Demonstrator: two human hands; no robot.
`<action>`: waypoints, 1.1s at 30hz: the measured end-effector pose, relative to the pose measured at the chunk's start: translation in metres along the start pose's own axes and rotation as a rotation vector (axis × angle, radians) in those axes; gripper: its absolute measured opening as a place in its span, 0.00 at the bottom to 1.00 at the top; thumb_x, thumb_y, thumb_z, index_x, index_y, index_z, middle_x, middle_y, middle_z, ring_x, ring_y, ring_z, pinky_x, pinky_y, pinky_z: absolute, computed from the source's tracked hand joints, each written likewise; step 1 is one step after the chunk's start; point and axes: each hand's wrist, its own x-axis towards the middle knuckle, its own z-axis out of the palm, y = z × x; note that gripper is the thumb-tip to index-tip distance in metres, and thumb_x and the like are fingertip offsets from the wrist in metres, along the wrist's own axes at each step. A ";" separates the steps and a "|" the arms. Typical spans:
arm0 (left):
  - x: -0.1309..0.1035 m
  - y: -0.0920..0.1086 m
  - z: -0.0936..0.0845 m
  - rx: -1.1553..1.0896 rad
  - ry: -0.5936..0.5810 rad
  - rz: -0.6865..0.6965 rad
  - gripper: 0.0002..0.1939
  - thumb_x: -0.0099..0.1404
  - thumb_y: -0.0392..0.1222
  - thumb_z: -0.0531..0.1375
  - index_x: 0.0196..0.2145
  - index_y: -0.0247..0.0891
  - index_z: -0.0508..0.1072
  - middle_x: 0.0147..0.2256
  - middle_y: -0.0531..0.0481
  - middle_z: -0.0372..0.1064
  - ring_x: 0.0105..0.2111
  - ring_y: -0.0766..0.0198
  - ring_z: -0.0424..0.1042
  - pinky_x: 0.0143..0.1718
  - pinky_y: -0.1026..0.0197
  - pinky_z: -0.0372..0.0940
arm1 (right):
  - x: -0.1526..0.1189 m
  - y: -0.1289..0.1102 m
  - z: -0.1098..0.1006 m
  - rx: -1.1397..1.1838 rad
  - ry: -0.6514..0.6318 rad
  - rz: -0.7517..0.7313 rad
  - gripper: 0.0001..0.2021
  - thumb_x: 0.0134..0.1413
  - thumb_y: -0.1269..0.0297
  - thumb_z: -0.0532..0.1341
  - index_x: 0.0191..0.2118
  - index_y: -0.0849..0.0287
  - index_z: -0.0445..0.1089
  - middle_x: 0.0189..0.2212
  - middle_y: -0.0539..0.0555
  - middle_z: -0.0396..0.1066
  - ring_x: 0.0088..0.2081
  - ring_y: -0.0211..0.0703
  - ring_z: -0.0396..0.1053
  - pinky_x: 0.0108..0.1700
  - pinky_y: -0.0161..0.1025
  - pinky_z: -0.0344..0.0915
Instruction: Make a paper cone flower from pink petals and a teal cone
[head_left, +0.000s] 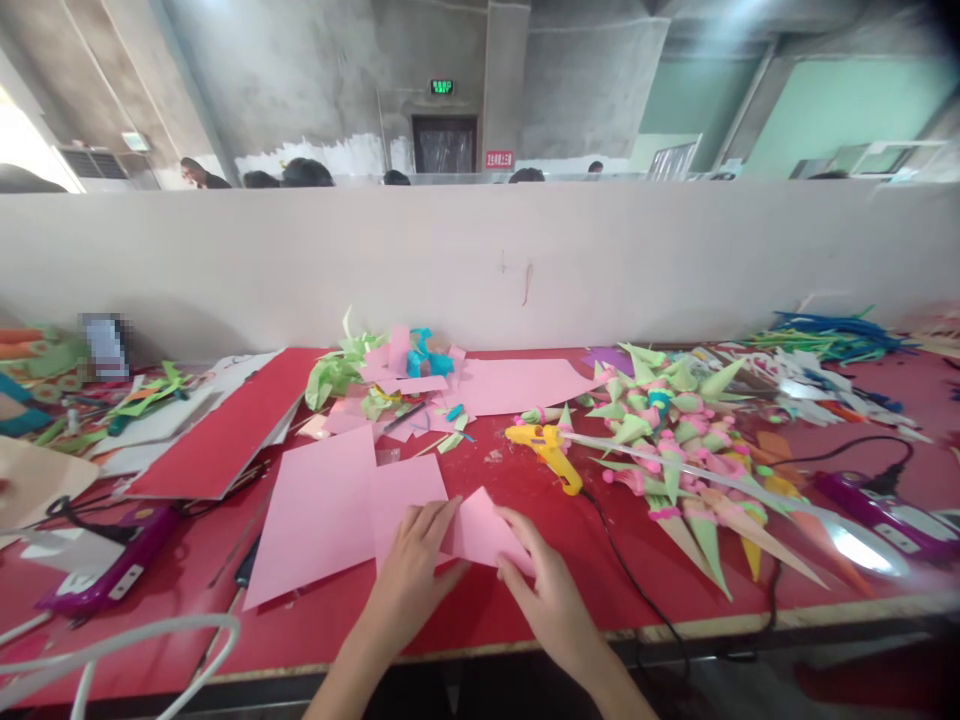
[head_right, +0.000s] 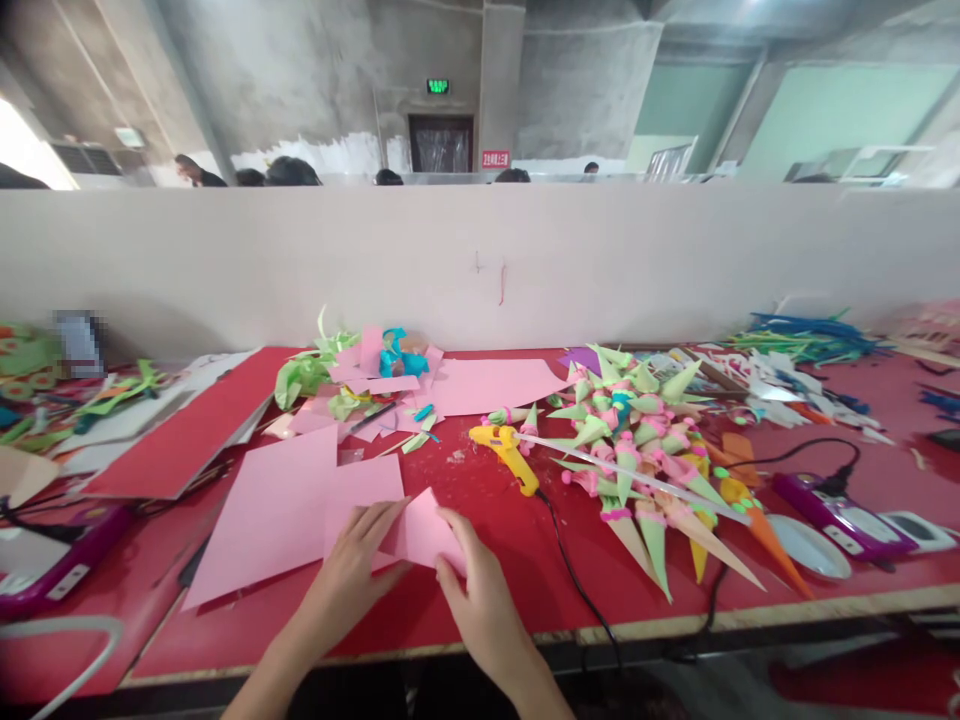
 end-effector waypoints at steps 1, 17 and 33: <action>-0.002 0.001 0.000 0.072 0.034 0.019 0.28 0.55 0.35 0.56 0.55 0.41 0.56 0.47 0.44 0.63 0.44 0.55 0.62 0.43 0.53 0.62 | 0.000 -0.001 0.000 -0.010 0.006 -0.003 0.19 0.53 0.68 0.52 0.52 0.57 0.58 0.51 0.57 0.62 0.53 0.44 0.59 0.53 0.42 0.58; -0.013 -0.001 0.005 0.209 0.122 0.023 0.19 0.59 0.40 0.54 0.49 0.38 0.59 0.44 0.42 0.66 0.40 0.57 0.69 0.38 0.57 0.64 | -0.003 -0.014 0.000 -0.057 -0.023 -0.051 0.21 0.52 0.68 0.53 0.53 0.57 0.58 0.50 0.58 0.63 0.51 0.45 0.61 0.52 0.44 0.59; -0.019 -0.007 -0.004 -0.224 -0.129 0.148 0.12 0.53 0.24 0.47 0.25 0.38 0.65 0.43 0.47 0.65 0.41 0.64 0.67 0.38 0.64 0.63 | -0.009 -0.016 -0.034 -0.832 -0.355 -0.355 0.27 0.46 0.77 0.53 0.55 0.54 0.57 0.45 0.58 0.63 0.46 0.49 0.61 0.48 0.45 0.62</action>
